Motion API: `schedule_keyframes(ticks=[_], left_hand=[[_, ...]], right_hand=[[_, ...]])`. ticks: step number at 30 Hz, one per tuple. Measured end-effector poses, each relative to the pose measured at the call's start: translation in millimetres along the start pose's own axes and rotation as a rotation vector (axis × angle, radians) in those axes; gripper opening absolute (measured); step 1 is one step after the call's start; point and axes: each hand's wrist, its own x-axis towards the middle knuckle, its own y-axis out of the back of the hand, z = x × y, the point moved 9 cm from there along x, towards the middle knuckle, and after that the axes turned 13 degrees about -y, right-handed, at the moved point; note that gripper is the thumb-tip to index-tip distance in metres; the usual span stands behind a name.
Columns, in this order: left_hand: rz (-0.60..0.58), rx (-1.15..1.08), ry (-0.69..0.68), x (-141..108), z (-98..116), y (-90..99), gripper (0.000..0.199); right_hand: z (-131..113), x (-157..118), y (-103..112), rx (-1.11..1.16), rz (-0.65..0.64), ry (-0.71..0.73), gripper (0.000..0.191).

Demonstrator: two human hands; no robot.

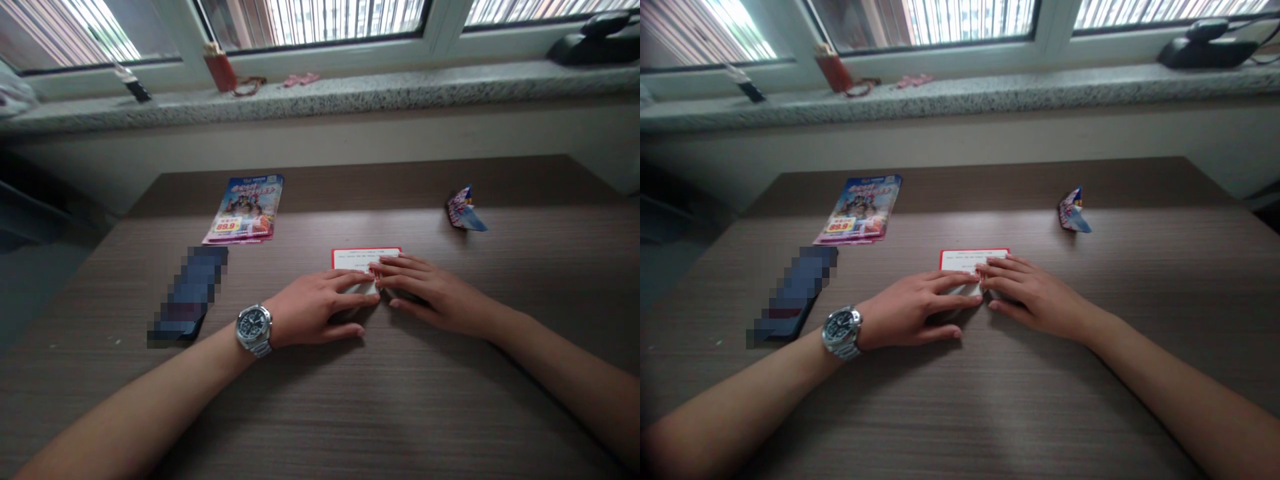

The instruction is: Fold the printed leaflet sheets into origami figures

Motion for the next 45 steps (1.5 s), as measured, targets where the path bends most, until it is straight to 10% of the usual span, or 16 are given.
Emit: schedule_keyframes(ticks=[8,22,34,45], left_hand=[[0.014,0.009,0.011,0.5,2.2,1.7,0.054],[-0.025,0.025,0.032,-0.4,0.9,-2.2,0.052],[-0.044,0.005,0.051,-1.7,-1.1,-4.3,0.054],[-0.035,0.006,0.047,-1.8,-0.7,-4.3,0.054]], right_hand=[[-15.8,7.7,15.1,-0.078,0.261,-0.071,0.013],[-5.6,14.3,9.3,-0.075,0.218,-0.210,0.004],[58.3,12.0,33.4,-0.072,0.292,-0.442,0.010],[26.5,1.5,30.0,0.019,0.294,-0.375,0.004]])
